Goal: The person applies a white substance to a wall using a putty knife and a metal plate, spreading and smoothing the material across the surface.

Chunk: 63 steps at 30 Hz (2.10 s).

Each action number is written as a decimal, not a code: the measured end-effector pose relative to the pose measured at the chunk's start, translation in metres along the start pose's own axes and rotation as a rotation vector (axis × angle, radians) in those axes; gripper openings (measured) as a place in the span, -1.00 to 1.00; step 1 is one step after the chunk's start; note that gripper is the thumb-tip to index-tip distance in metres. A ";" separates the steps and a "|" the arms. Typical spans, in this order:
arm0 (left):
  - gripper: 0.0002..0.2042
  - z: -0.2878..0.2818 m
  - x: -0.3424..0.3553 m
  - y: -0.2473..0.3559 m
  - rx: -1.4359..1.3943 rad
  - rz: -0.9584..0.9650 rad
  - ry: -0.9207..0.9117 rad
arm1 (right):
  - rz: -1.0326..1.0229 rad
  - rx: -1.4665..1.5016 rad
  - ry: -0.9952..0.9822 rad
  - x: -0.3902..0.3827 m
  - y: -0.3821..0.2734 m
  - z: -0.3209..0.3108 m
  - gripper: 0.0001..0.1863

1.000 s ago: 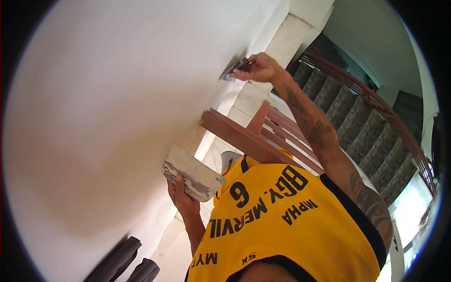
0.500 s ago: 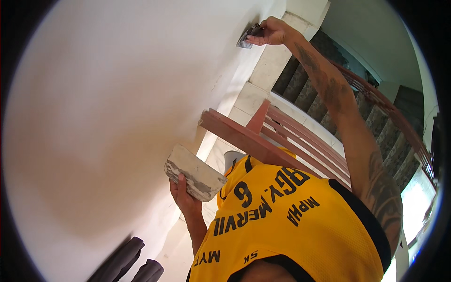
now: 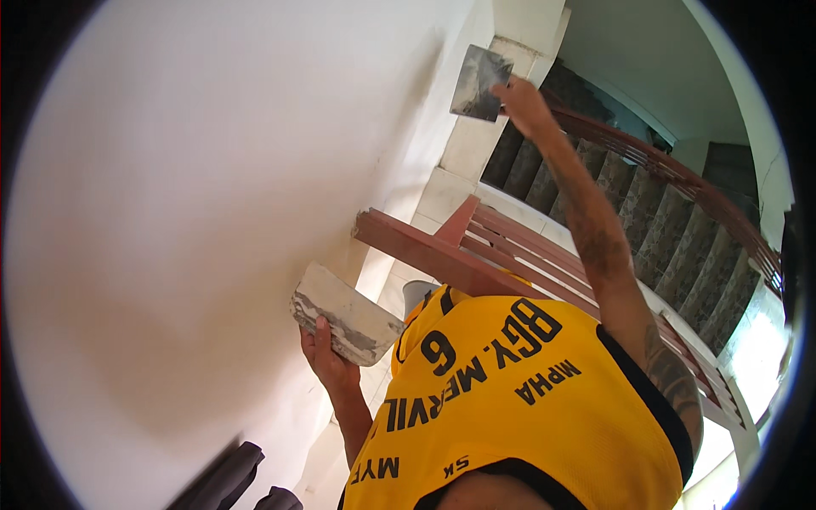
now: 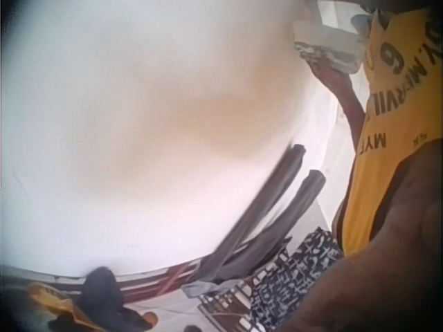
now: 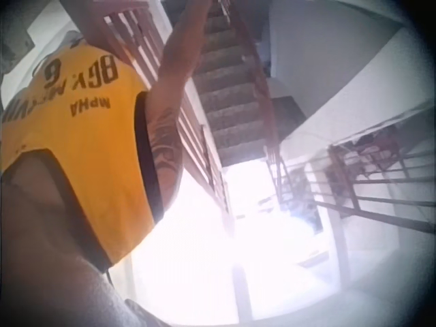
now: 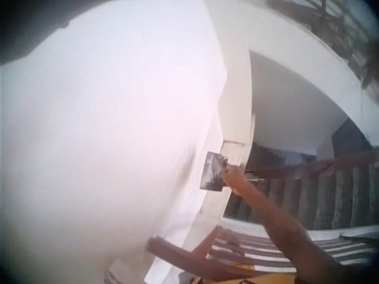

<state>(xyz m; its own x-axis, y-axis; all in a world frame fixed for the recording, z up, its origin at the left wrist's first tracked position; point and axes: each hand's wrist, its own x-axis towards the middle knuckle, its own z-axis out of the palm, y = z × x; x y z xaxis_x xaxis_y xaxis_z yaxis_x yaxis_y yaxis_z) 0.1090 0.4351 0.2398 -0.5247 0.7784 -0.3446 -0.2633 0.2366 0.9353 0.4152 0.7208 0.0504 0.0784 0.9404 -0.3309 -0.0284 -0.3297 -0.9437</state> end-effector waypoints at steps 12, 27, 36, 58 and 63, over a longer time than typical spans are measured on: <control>-0.58 -0.004 0.005 -0.004 -0.095 0.019 -0.112 | -0.394 -0.285 0.335 0.037 0.035 0.080 -0.74; -0.55 -0.013 0.015 -0.017 -0.138 0.018 -0.163 | -0.316 -0.290 0.153 -0.074 0.023 0.126 -0.76; -0.56 -0.015 0.023 -0.027 -0.185 -0.020 -0.249 | -0.050 -0.243 0.026 -0.096 -0.026 0.135 -0.68; -0.58 -0.002 0.027 -0.024 -0.136 0.025 -0.372 | 0.102 0.495 -0.188 -0.068 -0.078 0.097 -0.76; -0.58 -0.006 0.025 -0.030 -0.150 0.062 -0.321 | 0.231 0.640 -0.101 -0.030 -0.009 0.074 -0.68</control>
<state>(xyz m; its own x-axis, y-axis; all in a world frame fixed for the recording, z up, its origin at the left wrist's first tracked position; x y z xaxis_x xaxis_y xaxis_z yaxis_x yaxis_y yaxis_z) 0.0984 0.4440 0.2021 -0.2690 0.9371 -0.2224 -0.3669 0.1138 0.9233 0.3398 0.7023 0.0692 -0.0929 0.8656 -0.4921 -0.6187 -0.4374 -0.6526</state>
